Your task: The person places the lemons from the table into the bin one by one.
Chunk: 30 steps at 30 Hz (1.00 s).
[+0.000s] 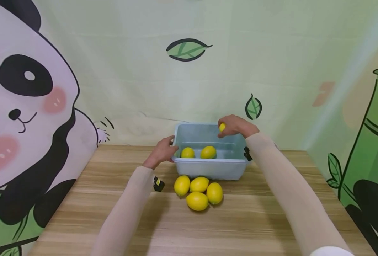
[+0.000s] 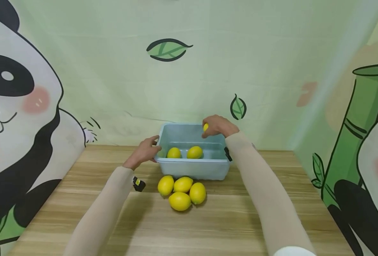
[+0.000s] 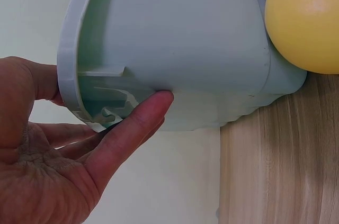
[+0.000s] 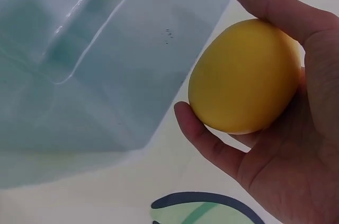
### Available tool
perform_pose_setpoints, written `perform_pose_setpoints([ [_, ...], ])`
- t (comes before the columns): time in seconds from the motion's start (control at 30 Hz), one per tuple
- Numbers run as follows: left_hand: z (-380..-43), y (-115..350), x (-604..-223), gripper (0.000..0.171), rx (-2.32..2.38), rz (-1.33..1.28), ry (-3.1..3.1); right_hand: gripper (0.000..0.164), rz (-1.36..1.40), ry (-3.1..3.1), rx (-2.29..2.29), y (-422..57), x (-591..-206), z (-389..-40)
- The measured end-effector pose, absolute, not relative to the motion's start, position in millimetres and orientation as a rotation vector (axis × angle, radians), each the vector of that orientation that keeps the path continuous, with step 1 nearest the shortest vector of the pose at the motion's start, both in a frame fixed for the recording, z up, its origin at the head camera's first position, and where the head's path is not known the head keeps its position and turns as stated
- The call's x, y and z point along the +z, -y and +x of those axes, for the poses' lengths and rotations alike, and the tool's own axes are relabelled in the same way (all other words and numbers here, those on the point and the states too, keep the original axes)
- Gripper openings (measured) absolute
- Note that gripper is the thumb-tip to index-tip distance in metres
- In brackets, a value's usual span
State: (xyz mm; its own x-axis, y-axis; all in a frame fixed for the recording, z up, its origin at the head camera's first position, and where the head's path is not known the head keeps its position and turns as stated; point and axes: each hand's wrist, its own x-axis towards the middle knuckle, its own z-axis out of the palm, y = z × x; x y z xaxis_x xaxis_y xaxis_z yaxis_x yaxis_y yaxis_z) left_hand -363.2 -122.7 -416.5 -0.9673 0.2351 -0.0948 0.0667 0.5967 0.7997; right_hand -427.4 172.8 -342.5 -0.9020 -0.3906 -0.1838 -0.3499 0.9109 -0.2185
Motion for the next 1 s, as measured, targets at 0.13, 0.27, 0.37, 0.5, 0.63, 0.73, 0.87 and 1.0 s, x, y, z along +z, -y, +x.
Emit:
perform_pose_setpoints([
  [0.13,-362,124,-416,0.064,1.309,0.253,-2.636,0.049,-0.538,-2.814,-0.278,-173,-347,-433],
  [0.27,-361,124,-417,0.064,1.309,0.254,-2.624,0.053,-0.507,-2.781,-0.260,-174,-354,-437],
  [0.37,-361,123,-417,0.064,1.314,0.254,-2.625,0.054,-0.496,-2.778,-0.249,-174,-357,-438],
  [0.5,-362,122,-416,0.063,1.311,0.266,-2.643,0.054,-0.486,-2.779,-0.252,-174,-358,-437],
  [0.63,-362,123,-417,0.062,1.300,0.273,-2.654,0.055,-0.471,-2.759,-0.252,-173,-360,-435],
  [0.73,-362,123,-416,0.063,1.299,0.265,-2.652,0.055,-0.460,-2.749,-0.253,-172,-360,-435],
  [0.87,-361,122,-414,0.064,1.306,0.251,-2.650,0.054,-0.456,-2.745,-0.258,-171,-359,-435],
  [1.0,-362,122,-414,0.064,1.302,0.251,-2.637,0.048,-0.452,-2.739,-0.251,-170,-359,-435],
])
